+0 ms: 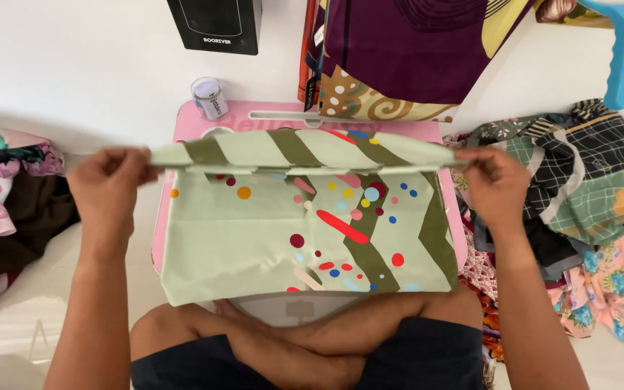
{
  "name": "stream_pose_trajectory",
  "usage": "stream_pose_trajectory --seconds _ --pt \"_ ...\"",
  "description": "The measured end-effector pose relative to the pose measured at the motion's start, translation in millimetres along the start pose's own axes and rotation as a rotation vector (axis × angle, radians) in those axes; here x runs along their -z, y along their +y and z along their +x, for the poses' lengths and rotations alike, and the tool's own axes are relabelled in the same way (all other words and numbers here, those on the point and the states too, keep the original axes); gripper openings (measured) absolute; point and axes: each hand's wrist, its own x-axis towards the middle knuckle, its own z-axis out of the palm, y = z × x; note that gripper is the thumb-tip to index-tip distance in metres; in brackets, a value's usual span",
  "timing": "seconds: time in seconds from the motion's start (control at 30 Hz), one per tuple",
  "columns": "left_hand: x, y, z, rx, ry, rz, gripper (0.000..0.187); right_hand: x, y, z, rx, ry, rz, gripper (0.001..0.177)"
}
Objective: Inspecting, folding, and cleaning a piece of fabric using a lint roller.
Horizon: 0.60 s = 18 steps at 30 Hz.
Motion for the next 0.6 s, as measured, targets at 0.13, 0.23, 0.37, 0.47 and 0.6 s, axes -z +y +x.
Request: stream_pose_trajectory --seconds 0.13,0.23,0.37,0.47,0.6 --pt "19 -41 -28 0.265 -0.124 0.016 0.014 -2 37 -47 -0.08 -0.144 -0.094 0.032" --pt "20 -64 -41 0.352 -0.151 0.039 0.02 -9 63 -66 -0.091 -0.143 -0.052 0.03" --pt "19 -78 -41 0.315 -0.139 0.098 0.021 -11 63 -68 -0.029 -0.052 -0.093 0.025" --pt "23 -70 -44 0.272 -0.118 0.154 0.02 -13 47 -67 0.046 -0.018 -0.118 0.028" --pt "28 -74 -50 0.258 -0.126 0.188 0.023 -11 41 -73 0.037 -0.046 -0.105 0.03"
